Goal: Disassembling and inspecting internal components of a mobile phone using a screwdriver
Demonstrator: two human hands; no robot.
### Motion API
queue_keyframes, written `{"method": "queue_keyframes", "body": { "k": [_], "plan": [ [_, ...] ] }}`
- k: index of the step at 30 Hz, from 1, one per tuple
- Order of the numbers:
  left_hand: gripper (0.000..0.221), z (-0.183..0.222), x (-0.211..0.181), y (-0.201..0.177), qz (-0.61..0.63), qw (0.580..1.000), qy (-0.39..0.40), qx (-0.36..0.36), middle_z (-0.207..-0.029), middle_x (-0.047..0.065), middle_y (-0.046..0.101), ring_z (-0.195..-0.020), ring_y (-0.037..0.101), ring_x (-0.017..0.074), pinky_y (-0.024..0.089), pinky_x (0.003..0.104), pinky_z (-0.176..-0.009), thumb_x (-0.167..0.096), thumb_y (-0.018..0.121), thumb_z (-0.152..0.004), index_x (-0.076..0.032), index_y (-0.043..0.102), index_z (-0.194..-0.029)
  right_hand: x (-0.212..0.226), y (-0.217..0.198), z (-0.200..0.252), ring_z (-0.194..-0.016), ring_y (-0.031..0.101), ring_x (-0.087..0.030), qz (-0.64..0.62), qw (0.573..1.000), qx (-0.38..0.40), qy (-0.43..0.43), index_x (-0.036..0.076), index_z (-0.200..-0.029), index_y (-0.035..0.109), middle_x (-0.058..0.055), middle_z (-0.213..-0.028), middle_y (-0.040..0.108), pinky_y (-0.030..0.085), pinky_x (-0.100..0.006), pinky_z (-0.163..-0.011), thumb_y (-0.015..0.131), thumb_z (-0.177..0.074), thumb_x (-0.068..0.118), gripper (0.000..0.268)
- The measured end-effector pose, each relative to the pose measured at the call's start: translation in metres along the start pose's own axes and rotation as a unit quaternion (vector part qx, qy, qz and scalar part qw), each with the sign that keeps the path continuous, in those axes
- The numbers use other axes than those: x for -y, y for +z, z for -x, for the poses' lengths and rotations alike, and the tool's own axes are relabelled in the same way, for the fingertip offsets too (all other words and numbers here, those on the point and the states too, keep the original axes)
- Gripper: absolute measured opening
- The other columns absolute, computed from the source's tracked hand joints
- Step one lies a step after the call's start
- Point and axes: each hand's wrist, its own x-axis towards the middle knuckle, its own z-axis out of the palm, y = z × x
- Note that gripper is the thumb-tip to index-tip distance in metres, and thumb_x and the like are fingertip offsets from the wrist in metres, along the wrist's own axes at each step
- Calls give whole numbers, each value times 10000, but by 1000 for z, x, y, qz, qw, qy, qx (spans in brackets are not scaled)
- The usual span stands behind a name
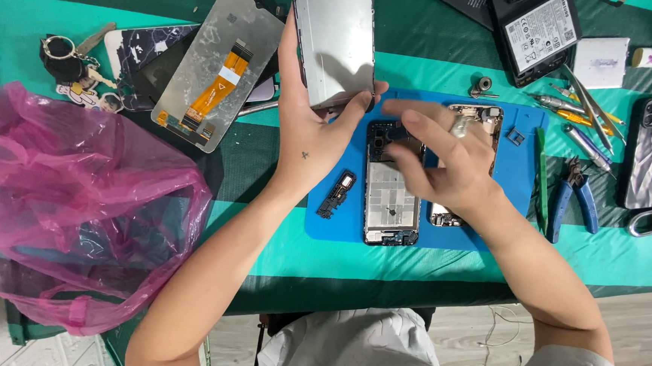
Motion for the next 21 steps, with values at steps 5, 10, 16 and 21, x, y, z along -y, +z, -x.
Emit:
{"method": "queue_keyframes", "body": {
  "k": [5, 10, 16, 21],
  "plan": [
    [883, -2, 3, -1, 3, 1000, 2, 1, -1639, 183, 479, -1130, 846, 386, 728, 405, -1044, 133, 684, -1057, -280, 178, -1651, -3, 4, 4, -946, 800, -341, -83, 996, -38, 4, 74, -1376, 503, -208, -1037, 749, 581, -336, -726, 679, -1085, -22, 353],
    [870, 0, 7, -2, 14, 1000, 18, 6, -1706, 147, 383, -1165, 826, 397, 717, 449, -1095, 129, 684, -1076, -283, 189, -1660, -9, 10, 15, -802, 673, -298, -90, 994, -69, 13, 129, -1404, 501, -152, -903, 619, 563, -392, -754, 909, -961, -13, 620],
    [896, -1, 3, -1, -9, 1000, 13, 0, -1672, 192, 436, -1129, 846, 404, 732, 381, -988, 152, 683, -1056, -290, 181, -1652, -3, 3, 3, -1022, 780, -348, -87, 995, -22, 33, 108, -1452, 480, -209, -1110, 736, 514, -335, -667, 587, -1132, 17, 349],
    [875, 0, 2, 0, 1, 1000, 15, -1, -1671, 147, 432, -1114, 847, 382, 739, 403, -1028, 139, 683, -1065, -296, 203, -1653, -8, 9, 8, -797, 566, -320, -114, 993, -39, 21, 91, -1376, 486, -141, -919, 572, 518, -450, -747, 791, -1033, -42, 478]
  ]
}}
